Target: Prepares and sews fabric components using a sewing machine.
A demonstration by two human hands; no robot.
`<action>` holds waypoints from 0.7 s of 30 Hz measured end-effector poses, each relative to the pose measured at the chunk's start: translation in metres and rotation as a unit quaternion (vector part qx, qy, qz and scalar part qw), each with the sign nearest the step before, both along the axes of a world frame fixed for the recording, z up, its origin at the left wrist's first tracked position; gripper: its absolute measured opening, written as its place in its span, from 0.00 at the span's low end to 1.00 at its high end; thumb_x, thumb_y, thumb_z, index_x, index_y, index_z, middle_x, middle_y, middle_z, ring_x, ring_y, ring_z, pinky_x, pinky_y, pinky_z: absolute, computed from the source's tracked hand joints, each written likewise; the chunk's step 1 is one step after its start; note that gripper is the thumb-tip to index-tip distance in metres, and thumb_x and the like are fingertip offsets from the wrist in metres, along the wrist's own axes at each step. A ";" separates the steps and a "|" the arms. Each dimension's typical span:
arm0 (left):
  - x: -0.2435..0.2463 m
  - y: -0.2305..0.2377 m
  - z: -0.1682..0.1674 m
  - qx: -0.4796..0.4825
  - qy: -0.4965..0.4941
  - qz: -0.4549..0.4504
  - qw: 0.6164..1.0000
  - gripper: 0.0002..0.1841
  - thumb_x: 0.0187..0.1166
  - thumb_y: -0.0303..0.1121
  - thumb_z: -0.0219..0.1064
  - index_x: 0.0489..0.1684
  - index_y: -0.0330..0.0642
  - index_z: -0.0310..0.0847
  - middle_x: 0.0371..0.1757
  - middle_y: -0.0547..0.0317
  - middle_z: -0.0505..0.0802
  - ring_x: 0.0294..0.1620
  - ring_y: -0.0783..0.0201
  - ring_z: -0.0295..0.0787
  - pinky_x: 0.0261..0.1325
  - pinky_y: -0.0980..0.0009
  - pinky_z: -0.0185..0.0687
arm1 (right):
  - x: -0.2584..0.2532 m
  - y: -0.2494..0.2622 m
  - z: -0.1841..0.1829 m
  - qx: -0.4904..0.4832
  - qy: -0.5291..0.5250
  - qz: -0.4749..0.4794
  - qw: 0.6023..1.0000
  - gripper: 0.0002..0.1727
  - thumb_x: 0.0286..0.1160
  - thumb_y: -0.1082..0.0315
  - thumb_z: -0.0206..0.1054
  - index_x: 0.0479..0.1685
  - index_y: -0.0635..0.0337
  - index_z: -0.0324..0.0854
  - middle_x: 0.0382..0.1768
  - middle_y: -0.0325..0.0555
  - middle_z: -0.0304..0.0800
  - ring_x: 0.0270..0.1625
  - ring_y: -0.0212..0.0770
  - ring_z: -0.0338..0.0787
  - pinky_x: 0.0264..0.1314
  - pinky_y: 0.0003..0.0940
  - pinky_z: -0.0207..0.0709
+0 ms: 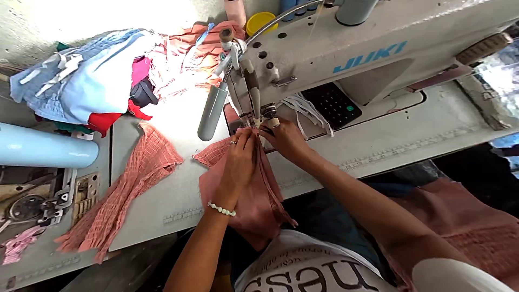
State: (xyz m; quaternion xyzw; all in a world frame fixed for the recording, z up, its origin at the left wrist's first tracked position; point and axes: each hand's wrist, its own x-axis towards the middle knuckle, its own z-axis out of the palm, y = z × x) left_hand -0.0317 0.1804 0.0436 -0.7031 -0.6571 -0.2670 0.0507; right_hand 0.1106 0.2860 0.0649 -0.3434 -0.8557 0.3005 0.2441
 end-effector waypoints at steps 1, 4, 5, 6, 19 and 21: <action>0.000 0.000 0.000 0.006 0.003 -0.003 1.000 0.13 0.80 0.24 0.62 0.54 0.29 0.90 0.63 0.40 0.91 0.66 0.43 0.87 0.72 0.53 0.79 | -0.002 0.004 0.000 0.007 -0.005 0.001 1.000 0.10 0.76 0.70 0.72 0.47 0.71 0.87 0.45 0.64 0.89 0.43 0.62 0.92 0.45 0.59 0.85; 0.001 0.000 0.000 0.002 0.009 0.003 1.000 0.12 0.80 0.25 0.63 0.52 0.31 0.91 0.63 0.42 0.91 0.66 0.43 0.87 0.71 0.53 0.80 | -0.001 0.005 0.002 0.030 0.009 -0.009 0.999 0.10 0.74 0.69 0.76 0.43 0.69 0.86 0.43 0.61 0.88 0.38 0.60 0.91 0.37 0.58 0.84; 0.001 0.000 0.000 -0.007 0.008 0.007 1.000 0.12 0.80 0.25 0.63 0.53 0.32 0.91 0.64 0.42 0.91 0.66 0.42 0.87 0.70 0.52 0.80 | -0.001 0.005 0.003 0.024 0.017 -0.016 0.999 0.10 0.73 0.69 0.76 0.43 0.68 0.86 0.42 0.61 0.88 0.38 0.59 0.91 0.37 0.59 0.83; 0.002 -0.001 0.000 -0.016 0.006 0.009 1.000 0.13 0.80 0.26 0.63 0.54 0.33 0.90 0.65 0.41 0.90 0.67 0.42 0.86 0.70 0.51 0.80 | -0.002 0.004 0.003 0.017 0.021 -0.024 0.999 0.10 0.72 0.68 0.77 0.43 0.67 0.86 0.42 0.60 0.88 0.39 0.59 0.91 0.36 0.60 0.82; -0.001 0.000 0.002 -0.022 -0.015 0.000 1.000 0.16 0.80 0.25 0.63 0.63 0.35 0.88 0.64 0.40 0.89 0.67 0.43 0.85 0.70 0.52 0.79 | -0.014 0.012 0.023 -0.110 -0.044 -0.064 0.991 0.13 0.74 0.65 0.74 0.45 0.70 0.87 0.44 0.61 0.91 0.49 0.62 0.91 0.50 0.64 0.79; -0.002 0.000 0.002 -0.023 -0.018 -0.002 1.000 0.16 0.80 0.25 0.63 0.63 0.35 0.88 0.64 0.39 0.89 0.67 0.42 0.84 0.71 0.51 0.78 | -0.013 0.008 0.023 -0.093 -0.032 -0.070 0.993 0.13 0.74 0.66 0.75 0.44 0.70 0.87 0.42 0.62 0.90 0.48 0.62 0.91 0.48 0.64 0.79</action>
